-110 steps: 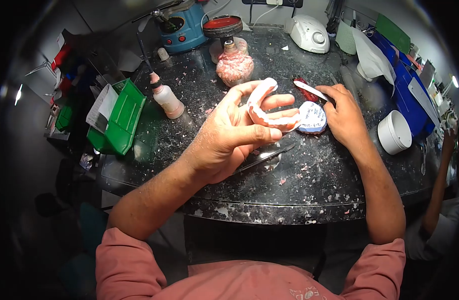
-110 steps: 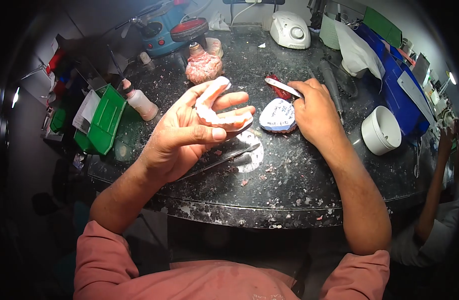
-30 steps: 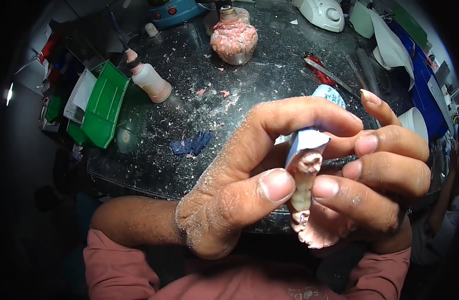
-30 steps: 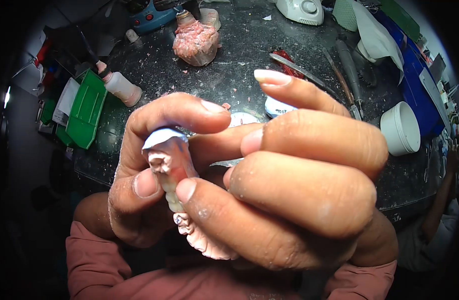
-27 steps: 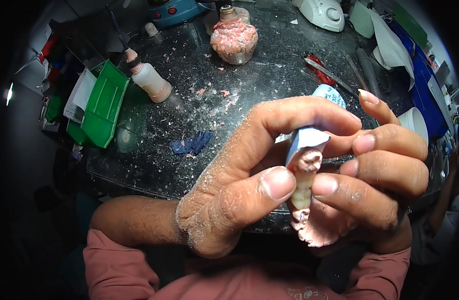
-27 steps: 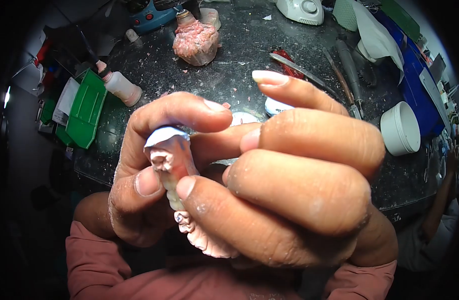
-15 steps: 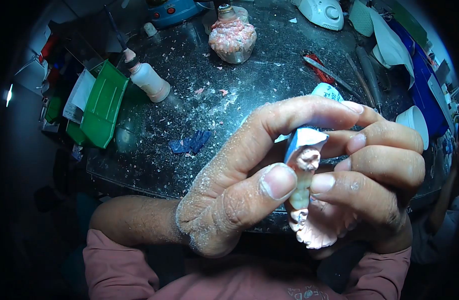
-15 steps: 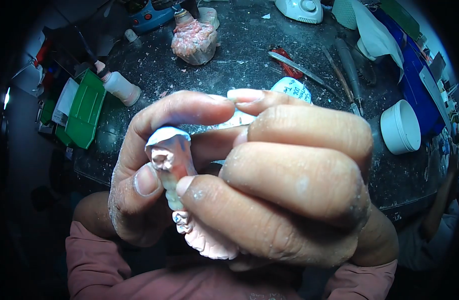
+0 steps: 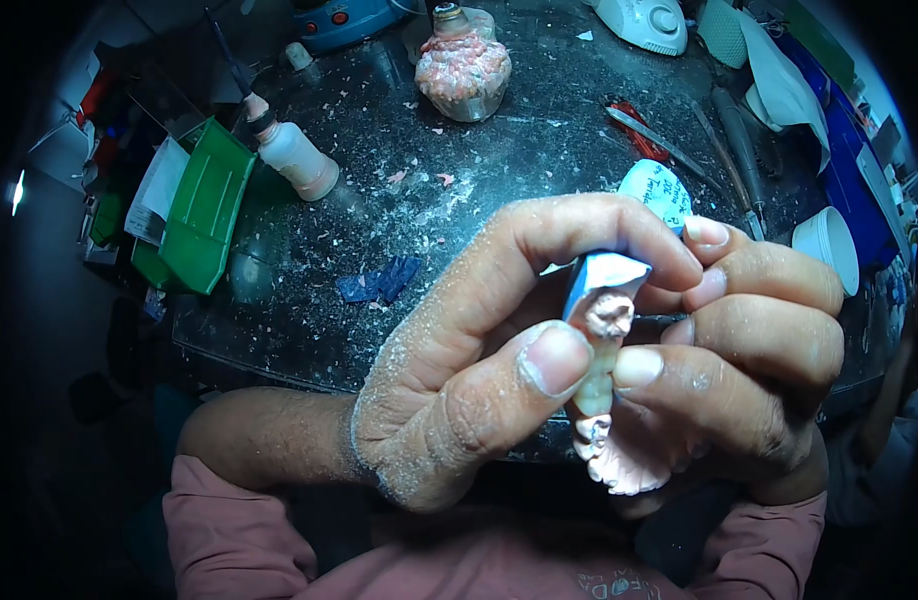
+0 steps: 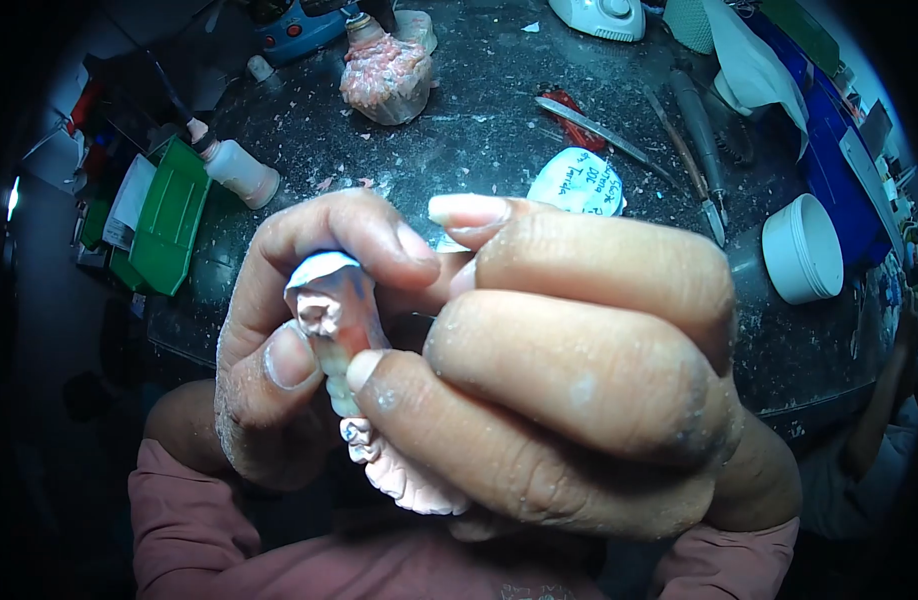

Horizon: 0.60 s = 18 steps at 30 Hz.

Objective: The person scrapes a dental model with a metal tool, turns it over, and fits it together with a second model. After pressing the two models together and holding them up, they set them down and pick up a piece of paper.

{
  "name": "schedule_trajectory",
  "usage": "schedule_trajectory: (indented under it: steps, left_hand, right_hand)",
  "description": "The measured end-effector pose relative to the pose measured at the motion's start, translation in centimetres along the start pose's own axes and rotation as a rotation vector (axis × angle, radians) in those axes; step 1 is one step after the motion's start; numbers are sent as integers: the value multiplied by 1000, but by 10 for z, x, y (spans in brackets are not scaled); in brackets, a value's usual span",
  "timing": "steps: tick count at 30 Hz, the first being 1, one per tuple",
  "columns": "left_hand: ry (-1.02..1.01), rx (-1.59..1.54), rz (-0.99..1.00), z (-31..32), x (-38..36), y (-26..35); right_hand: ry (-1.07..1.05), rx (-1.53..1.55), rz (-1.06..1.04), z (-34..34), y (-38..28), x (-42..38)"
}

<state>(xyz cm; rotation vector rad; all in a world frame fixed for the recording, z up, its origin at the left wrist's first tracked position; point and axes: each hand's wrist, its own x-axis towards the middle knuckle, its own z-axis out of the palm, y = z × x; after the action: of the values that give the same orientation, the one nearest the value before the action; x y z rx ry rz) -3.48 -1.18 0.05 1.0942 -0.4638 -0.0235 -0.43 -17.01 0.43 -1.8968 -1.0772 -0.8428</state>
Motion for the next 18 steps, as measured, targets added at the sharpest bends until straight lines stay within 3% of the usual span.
schedule_trajectory:
  steps: [4, 13, 18]
  left_hand:
    - [38, -109, 22, 1, 3, -4]
    - [67, -30, 47, 5, 0, -4]
    - [64, -74, 148, 5, 1, -10]
  right_hand:
    - [-97, 45, -32, -5, 9, 0]
    - [99, 142, 54, 9, -3, -6]
    - [25, 113, -86, 2, 7, -2]
